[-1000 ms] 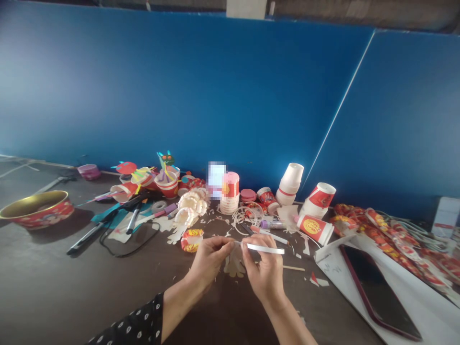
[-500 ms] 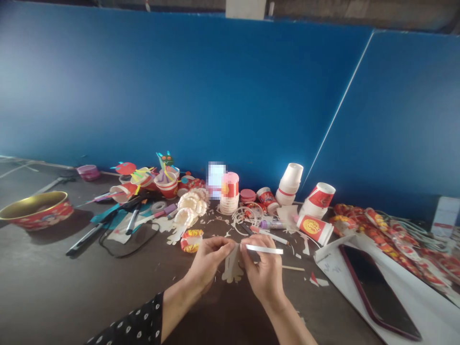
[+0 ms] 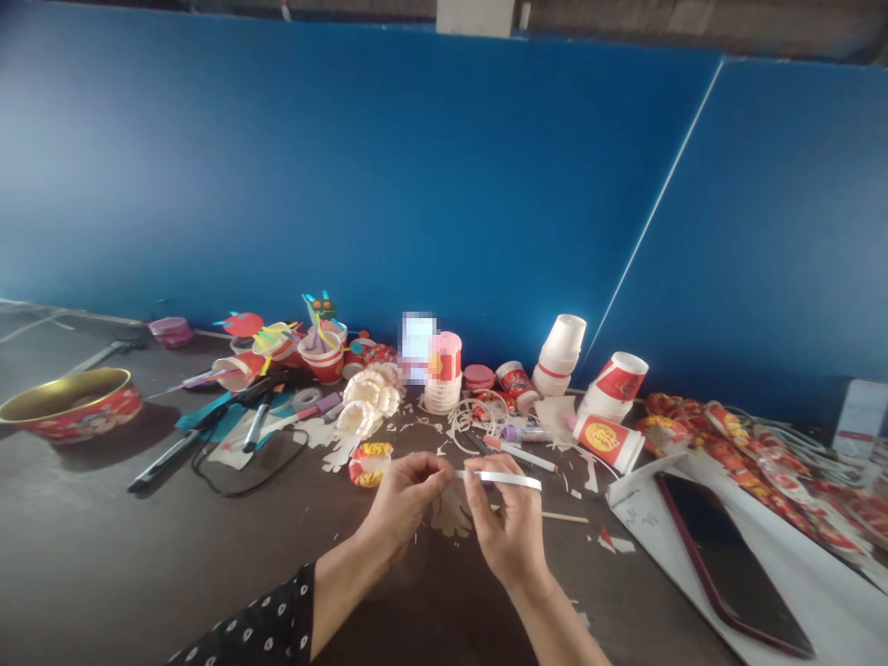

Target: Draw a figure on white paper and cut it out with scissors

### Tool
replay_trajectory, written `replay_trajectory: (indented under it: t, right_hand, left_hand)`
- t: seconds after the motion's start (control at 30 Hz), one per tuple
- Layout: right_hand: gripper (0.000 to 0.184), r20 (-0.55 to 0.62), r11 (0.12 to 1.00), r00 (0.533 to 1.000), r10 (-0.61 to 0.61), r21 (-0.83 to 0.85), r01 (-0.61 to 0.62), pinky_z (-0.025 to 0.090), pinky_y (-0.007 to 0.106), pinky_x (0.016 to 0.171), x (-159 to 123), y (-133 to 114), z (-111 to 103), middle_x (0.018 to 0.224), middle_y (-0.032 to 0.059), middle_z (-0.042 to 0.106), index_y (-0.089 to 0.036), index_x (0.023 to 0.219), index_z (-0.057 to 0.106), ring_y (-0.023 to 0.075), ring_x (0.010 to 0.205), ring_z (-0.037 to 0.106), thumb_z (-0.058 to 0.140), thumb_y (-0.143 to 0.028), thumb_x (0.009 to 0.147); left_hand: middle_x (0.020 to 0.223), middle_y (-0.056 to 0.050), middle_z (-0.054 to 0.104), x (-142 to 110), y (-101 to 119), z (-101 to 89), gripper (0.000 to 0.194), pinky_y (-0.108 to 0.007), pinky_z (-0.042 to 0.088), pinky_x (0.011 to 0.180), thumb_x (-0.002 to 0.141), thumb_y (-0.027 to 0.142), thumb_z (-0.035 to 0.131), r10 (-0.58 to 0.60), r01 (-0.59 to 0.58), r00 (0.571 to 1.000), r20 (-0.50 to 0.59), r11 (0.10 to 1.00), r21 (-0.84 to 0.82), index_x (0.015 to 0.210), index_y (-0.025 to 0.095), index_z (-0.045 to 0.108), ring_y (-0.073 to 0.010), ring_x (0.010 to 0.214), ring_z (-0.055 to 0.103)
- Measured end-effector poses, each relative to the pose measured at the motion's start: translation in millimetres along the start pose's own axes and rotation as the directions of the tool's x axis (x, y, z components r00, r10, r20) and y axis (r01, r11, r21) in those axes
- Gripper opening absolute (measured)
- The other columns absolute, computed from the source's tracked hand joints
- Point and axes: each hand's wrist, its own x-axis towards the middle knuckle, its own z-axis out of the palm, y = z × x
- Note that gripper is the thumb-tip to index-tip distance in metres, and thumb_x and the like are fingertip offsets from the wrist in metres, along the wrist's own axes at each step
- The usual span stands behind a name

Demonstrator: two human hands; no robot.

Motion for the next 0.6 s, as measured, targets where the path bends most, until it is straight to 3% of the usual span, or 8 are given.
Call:
replay_trajectory:
  t: [0.2,0.33,0.47,0.6]
  right_hand:
    - [0.010,0.003,0.995,0.995,0.097,-0.010,-0.097,0.050,0.032,0.068,-2.6,2.3,2.4,0.080,0.0048,0.067,-0.020,0.079,0.063,0.0222,0.075,0.064,0.054,-0.024,0.079]
    - [0.008,-0.024,0.996,0.995,0.092,0.006,-0.092,0.051,0.034,0.069,-3.7,3.4,6.0,0.079,0.0043,0.069,-0.020,0.079,0.065,0.0218,0.073,0.064,0.058,-0.023,0.076]
    - [0.009,-0.060,0.997,0.996,0.061,0.042,-0.059,0.051,0.037,0.073,-6.0,4.3,9.8,0.084,0.0058,0.069,-0.020,0.081,0.066,0.0249,0.086,0.062,0.060,-0.020,0.075]
    - [0.012,-0.059,0.997,0.998,0.029,0.078,-0.024,0.053,0.035,0.069,-7.0,3.5,12.3,0.084,0.0055,0.069,-0.021,0.085,0.066,0.0222,0.079,0.064,0.059,-0.018,0.075]
  left_hand:
    - [0.045,0.004,0.044,2.1,-2.4,-1.1,0.016,-0.018,0.025,0.040,0.062,0.027,0.062,0.002,0.000,1.000,-0.027,0.999,0.055,0.057,0.013,0.056,-0.0049,0.041,0.034]
    - [0.044,0.004,0.043,2.9,-3.2,-1.5,0.014,-0.018,0.025,0.040,0.060,0.024,0.062,0.003,0.001,0.998,-0.067,0.998,0.056,0.055,0.012,0.056,-0.0047,0.041,0.033]
    - [0.043,0.004,0.044,1.5,-0.6,1.0,0.015,-0.018,0.025,0.038,0.059,0.025,0.062,-0.051,0.049,0.994,-0.100,0.999,-0.020,0.054,0.013,0.054,-0.0046,0.038,0.034]
    - [0.040,0.006,0.042,0.0,2.4,4.1,0.020,-0.018,0.024,0.036,0.055,0.030,0.065,-0.128,0.109,0.986,-0.110,0.981,-0.161,0.053,0.014,0.053,-0.0029,0.033,0.031]
